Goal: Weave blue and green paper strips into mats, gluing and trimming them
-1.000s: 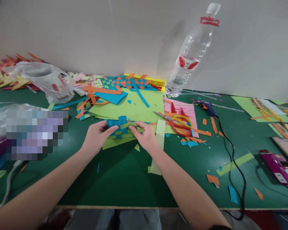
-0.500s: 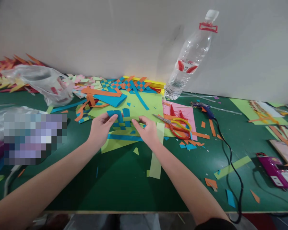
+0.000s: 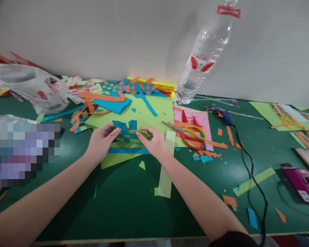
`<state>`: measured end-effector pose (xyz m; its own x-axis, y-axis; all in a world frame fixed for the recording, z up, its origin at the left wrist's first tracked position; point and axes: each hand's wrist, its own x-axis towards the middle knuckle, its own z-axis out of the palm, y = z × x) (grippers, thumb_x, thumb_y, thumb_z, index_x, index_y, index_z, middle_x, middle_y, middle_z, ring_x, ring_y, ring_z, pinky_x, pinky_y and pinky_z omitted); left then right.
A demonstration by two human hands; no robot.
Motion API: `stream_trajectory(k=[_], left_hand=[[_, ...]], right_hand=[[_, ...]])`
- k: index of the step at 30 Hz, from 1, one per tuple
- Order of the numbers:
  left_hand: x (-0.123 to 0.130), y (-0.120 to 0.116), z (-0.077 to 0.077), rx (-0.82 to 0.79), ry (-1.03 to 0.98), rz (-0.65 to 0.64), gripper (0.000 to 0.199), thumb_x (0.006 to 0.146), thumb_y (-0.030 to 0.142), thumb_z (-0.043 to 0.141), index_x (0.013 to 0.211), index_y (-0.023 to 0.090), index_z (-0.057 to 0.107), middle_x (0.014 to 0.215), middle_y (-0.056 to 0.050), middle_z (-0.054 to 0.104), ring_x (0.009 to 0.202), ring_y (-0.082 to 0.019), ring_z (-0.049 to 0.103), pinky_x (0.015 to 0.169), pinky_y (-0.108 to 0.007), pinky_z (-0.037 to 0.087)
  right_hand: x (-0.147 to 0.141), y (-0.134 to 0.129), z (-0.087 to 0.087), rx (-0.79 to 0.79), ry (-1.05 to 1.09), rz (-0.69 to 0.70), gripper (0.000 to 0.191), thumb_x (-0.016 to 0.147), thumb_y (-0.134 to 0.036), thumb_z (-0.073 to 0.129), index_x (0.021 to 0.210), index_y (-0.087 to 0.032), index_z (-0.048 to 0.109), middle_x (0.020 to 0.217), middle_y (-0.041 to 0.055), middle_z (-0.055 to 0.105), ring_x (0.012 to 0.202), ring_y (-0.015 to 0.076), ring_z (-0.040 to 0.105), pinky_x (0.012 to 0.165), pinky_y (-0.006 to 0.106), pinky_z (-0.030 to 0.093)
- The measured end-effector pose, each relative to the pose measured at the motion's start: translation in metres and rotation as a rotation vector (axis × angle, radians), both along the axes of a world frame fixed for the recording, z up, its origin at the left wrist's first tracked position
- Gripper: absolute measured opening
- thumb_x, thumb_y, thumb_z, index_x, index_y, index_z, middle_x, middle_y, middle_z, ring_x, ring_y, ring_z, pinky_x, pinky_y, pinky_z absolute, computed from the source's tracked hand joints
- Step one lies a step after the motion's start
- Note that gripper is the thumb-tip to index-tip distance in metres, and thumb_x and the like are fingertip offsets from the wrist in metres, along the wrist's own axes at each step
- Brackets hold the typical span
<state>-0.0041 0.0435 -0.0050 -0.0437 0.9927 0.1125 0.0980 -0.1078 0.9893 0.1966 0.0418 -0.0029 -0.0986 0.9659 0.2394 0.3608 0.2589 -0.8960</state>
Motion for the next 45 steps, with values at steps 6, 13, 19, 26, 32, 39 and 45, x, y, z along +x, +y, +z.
stream_trajectory(k=[6,13,19,26,32,39,45], left_hand=[[0.001,-0.001,-0.003,0.045,0.071,0.008,0.031,0.08,0.048,0.069,0.091,0.019,0.072,0.085,-0.003,0.072,0.076,-0.015,0.064,0.069,-0.025,0.051],[0.004,-0.004,-0.002,0.043,0.01,0.044,0.028,0.082,0.046,0.066,0.091,0.02,0.072,0.08,-0.001,0.068,0.071,-0.014,0.06,0.066,-0.025,0.048],[0.005,-0.004,-0.004,0.009,-0.137,0.051,0.031,0.078,0.048,0.069,0.091,0.02,0.072,0.083,-0.003,0.066,0.069,-0.014,0.057,0.064,-0.025,0.046],[0.009,-0.01,-0.001,-0.056,-0.222,0.053,0.029,0.078,0.049,0.07,0.086,0.021,0.07,0.065,0.001,0.058,0.057,-0.012,0.052,0.054,-0.024,0.043],[0.015,-0.026,0.013,-0.285,-0.353,-0.056,0.054,0.084,0.062,0.052,0.106,0.016,0.069,0.086,-0.01,0.073,0.081,-0.025,0.069,0.067,-0.036,0.057],[0.008,-0.033,0.015,-0.19,-0.138,-0.141,0.046,0.072,0.05,0.077,0.107,0.02,0.072,0.1,-0.008,0.076,0.094,-0.025,0.071,0.08,-0.036,0.059],[0.007,-0.03,0.007,-0.196,-0.06,-0.214,0.037,0.069,0.047,0.08,0.091,0.018,0.075,0.09,-0.008,0.077,0.081,-0.023,0.072,0.074,-0.036,0.06]], right_hand=[[-0.001,-0.001,-0.002,0.04,-0.032,0.018,0.028,0.082,-0.046,0.066,0.095,-0.022,0.071,0.096,0.0053,0.074,0.087,0.0184,0.068,0.075,0.031,0.054],[0.0,-0.001,-0.001,0.084,-0.065,0.033,0.028,0.085,-0.046,0.063,0.092,-0.021,0.073,0.089,0.0038,0.073,0.074,0.0147,0.063,0.065,0.028,0.047],[0.003,-0.003,-0.004,0.062,-0.056,-0.005,0.028,0.083,-0.046,0.065,0.091,-0.02,0.072,0.084,0.0023,0.071,0.062,0.0112,0.053,0.058,0.027,0.041],[0.002,-0.013,0.014,-0.086,0.013,-0.019,0.034,0.078,-0.048,0.069,0.094,-0.018,0.072,0.063,-0.0018,0.059,0.054,0.0096,0.046,0.051,0.025,0.037],[0.003,-0.03,0.017,-0.251,0.063,-0.04,0.04,0.075,-0.05,0.071,0.099,-0.018,0.07,0.067,0.0,0.063,0.057,0.0114,0.052,0.05,0.026,0.038],[0.008,-0.046,0.007,-0.014,-0.124,-0.036,0.035,0.082,-0.05,0.064,0.097,-0.018,0.07,0.079,0.0047,0.069,0.062,0.0133,0.056,0.054,0.029,0.043],[0.004,-0.045,0.003,-0.017,-0.074,0.051,0.026,0.083,-0.044,0.064,0.09,-0.02,0.068,0.088,0.0052,0.073,0.076,0.0165,0.067,0.06,0.028,0.049]])
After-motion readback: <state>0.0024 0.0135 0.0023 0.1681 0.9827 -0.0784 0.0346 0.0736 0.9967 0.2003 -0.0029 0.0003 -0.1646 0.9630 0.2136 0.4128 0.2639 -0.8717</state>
